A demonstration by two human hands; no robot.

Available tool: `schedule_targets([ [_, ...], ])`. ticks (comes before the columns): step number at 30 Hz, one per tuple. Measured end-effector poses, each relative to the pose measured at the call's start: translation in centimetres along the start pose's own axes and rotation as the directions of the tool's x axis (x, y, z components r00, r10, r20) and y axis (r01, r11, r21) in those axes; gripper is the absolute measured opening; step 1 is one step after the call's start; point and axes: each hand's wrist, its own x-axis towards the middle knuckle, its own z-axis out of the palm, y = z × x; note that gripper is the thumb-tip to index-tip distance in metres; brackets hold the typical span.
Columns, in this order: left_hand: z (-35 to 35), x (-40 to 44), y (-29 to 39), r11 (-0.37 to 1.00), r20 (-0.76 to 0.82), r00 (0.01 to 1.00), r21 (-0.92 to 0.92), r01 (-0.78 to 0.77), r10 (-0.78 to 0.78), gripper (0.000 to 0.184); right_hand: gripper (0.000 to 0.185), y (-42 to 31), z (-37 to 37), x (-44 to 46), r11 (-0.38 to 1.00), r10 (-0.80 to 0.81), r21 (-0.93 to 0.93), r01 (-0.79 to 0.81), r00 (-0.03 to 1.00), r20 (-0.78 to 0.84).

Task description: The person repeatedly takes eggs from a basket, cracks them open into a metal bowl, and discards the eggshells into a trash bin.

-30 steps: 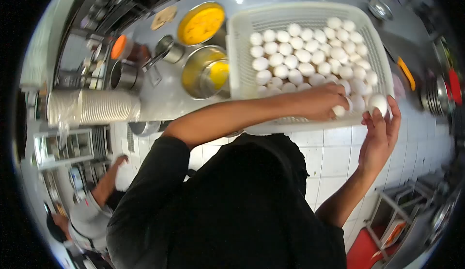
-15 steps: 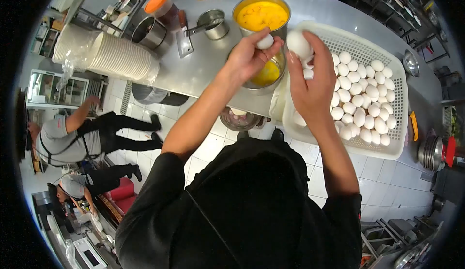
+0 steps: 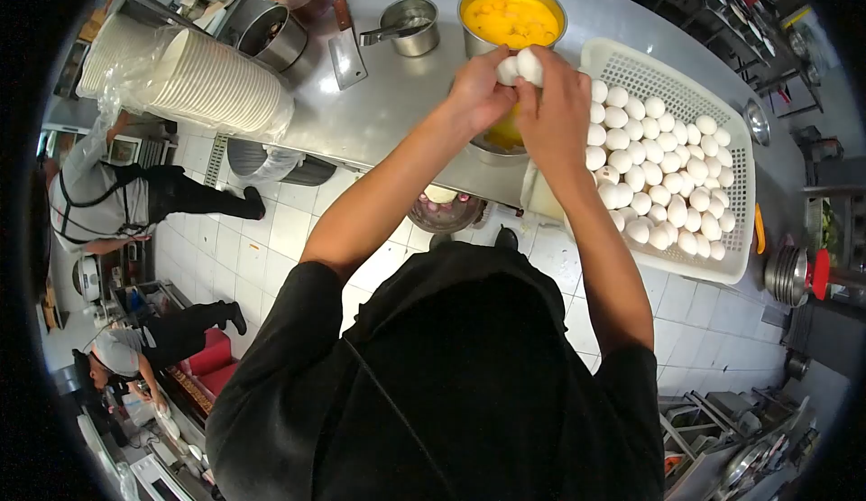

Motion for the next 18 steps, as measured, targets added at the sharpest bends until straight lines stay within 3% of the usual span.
schedule_targets([
  [3, -0.6, -0.1, 0.2, 0.999, 0.029, 0.999, 0.029, 0.042, -0.043, 0.030, 0.038, -0.6, -1.1, 1.1, 0.848, 0.325, 0.415, -0.331, 0.942, 0.088],
  [4, -0.6, -0.4, 0.5, 0.997, 0.054, 0.996, 0.024, 0.068, -0.069, 0.029, 0.035, -0.1, -1.1, 1.4, 0.760, 0.339, 0.563, -0.324, 0.937, 0.082],
  [7, -0.5, -0.4, 1.4, 0.991, 0.144, 0.984, 0.101, 0.091, -0.105, 0.032, 0.031, 3.1, -2.6, 2.9, 0.117, 0.515, 0.750, -0.651, 0.685, 0.515],
  [8, -0.6, -0.3, 1.6, 0.986, 0.171, 0.979, 0.141, 0.084, -0.108, 0.034, 0.028, 3.3, -2.4, 3.1, 0.074, 0.495, 0.722, -0.688, 0.653, 0.572],
  [11, -0.3, -1.1, 2.2, 0.978, 0.240, 0.956, 0.156, 0.136, -0.171, 0.034, 0.023, 5.3, -1.6, 3.6, 0.293, 0.360, 0.526, -0.798, 0.602, 0.712],
  [14, -1.4, -0.3, 1.6, 0.972, 0.324, 0.920, 0.155, 0.178, -0.221, 0.032, 0.025, 4.7, -1.2, 3.8, 0.294, 0.304, 0.480, -0.826, 0.557, 0.773],
  [16, -2.6, 0.1, 1.8, 0.943, 0.414, 0.887, 0.328, 0.064, -0.204, 0.028, 0.029, 4.0, -1.0, 4.2, 0.264, 0.278, 0.529, -0.807, 0.589, 0.759],
  [17, -2.7, -0.8, 2.4, 0.901, 0.453, 0.887, 0.416, -0.123, -0.088, 0.028, 0.028, 3.5, -1.1, 4.9, 0.262, 0.229, 0.534, -0.804, 0.590, 0.775],
  [18, -4.1, 1.6, 1.0, 0.870, 0.312, 0.949, 0.453, -0.194, 0.049, 0.039, 0.027, 5.5, -0.1, 5.7, 0.329, 0.127, 0.493, -0.805, 0.555, 0.822],
])
